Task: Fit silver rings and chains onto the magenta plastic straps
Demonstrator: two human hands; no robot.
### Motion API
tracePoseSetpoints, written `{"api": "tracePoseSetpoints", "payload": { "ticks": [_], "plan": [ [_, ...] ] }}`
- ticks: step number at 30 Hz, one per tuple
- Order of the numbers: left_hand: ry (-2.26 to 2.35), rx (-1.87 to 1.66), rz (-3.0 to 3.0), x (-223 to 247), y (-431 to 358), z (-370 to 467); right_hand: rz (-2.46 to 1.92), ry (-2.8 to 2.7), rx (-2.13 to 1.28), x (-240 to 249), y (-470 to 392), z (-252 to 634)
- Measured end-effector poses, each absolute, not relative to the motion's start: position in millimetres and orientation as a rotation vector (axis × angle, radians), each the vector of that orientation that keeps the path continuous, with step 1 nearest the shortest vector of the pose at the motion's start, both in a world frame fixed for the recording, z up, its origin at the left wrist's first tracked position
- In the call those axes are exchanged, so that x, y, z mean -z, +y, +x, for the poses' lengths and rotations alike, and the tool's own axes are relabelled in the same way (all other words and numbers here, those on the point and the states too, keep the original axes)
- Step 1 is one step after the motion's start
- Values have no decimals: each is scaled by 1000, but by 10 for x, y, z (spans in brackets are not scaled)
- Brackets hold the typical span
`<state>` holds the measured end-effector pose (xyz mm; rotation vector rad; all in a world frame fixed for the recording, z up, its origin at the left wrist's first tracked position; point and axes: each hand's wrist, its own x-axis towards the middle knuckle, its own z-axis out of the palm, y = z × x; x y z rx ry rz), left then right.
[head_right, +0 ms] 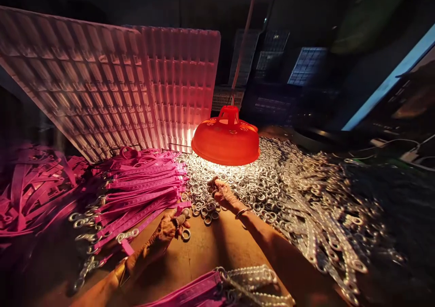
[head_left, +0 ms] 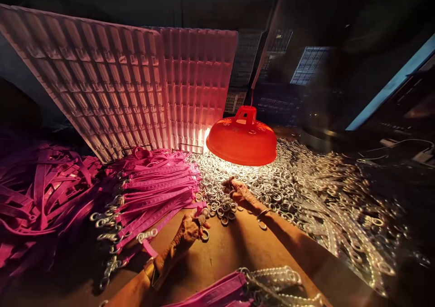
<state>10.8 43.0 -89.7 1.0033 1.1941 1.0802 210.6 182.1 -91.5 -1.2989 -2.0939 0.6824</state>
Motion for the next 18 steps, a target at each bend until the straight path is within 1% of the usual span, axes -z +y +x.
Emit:
{"api": "tracePoseSetpoints", "payload": {
  "ticks": [5, 7, 13, 18],
  "plan": [
    [1169, -941, 1183, 862, 369, 184, -1056, -1807, -1513, 858, 1218, 2130],
    [1132, -894, 1271, 832, 333, 225, -995, -1732, -1675, 860, 1054, 2118],
    [1124, -792, 1258, 800, 252, 319, -980, -1634, -1881, 896, 875, 2062],
    [1214, -940, 1099, 890, 294, 330, -1053, -1362, -1761, 1104, 850, 1941]
  ]
}}
